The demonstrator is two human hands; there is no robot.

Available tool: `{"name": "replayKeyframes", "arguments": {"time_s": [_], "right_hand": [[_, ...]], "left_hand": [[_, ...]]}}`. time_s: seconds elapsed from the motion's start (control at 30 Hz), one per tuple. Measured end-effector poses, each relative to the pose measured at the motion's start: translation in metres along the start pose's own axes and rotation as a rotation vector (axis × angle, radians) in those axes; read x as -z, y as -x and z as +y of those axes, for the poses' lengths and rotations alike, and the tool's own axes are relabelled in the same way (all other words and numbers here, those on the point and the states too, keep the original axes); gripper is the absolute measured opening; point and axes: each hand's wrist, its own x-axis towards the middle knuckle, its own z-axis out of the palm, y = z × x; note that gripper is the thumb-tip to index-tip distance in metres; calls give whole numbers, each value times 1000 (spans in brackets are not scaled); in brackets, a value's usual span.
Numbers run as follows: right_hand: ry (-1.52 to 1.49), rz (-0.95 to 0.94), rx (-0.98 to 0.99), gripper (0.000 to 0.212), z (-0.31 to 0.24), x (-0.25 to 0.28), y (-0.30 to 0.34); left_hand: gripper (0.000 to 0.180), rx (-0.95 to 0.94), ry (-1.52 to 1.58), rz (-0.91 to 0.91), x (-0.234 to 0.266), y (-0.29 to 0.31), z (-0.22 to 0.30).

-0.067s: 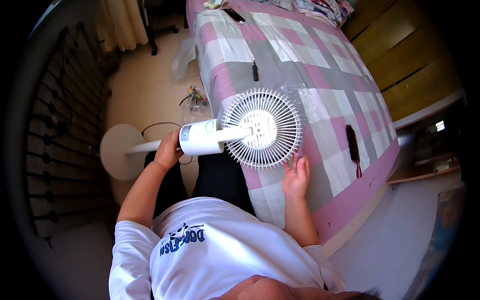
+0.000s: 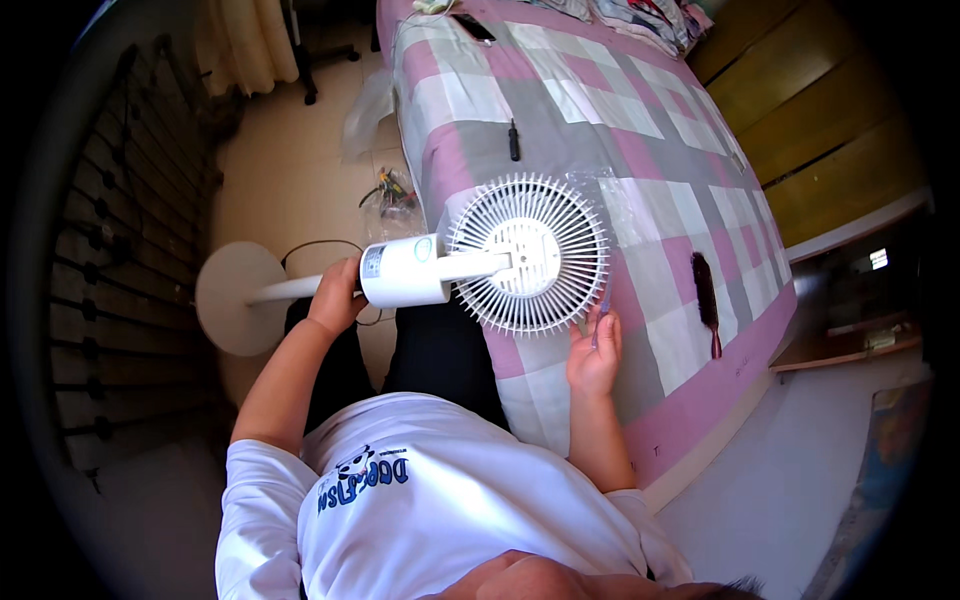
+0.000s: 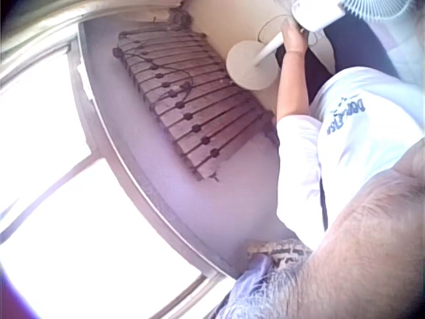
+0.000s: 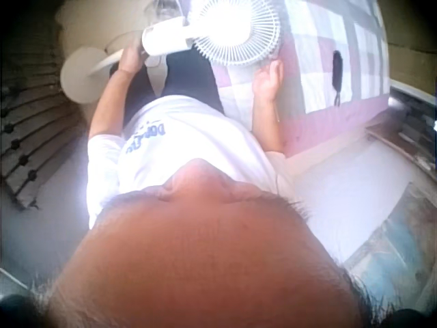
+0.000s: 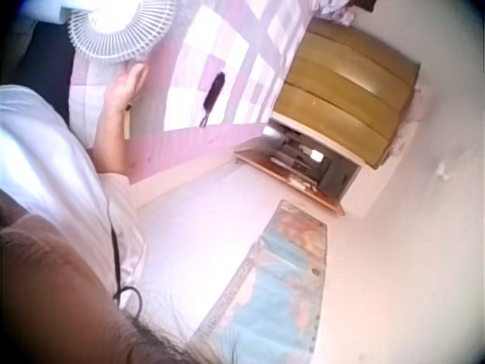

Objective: The person assembles a white pedestal fan on a bed, using a screwdriver to tighten screws on the fan's front grille. They manipulate the fan's components, aligning the grille with the motor housing and securing it in place.

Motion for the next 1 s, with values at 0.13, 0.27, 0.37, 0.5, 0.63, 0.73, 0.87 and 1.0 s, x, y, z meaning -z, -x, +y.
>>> {"name": "replayKeyframes", "arguments": {"time_s": [0.13, 0.27, 0.37, 0.5, 0.63, 0.73, 0.87, 1.0], "right_hand": [[-14, -12, 23, 30, -5, 2, -18], [40, 44, 43, 47, -14, -4, -30], [14, 41, 66, 50, -17, 2, -37], [10, -14, 106, 50, -25, -11, -41], [-2, -23, 151, 47, -26, -9, -42], [-10, -48, 171, 46, -27, -13, -42], [-44, -43, 160, 42, -27, -17, -50], [-41, -38, 182, 39, -32, -21, -63]], "left_hand": [[69, -44, -87, 24, -2, -7, -1], [67, -76, -88, 57, -6, -15, 12], [68, -98, -61, 67, -9, -21, 16], [68, -113, -58, 130, -18, -20, 16], [65, -115, -23, 118, -22, -18, 20], [62, -87, -6, 94, -23, -15, 29], [59, -80, -22, 137, -30, -9, 35], [59, -34, -10, 150, -45, -1, 37]]}}
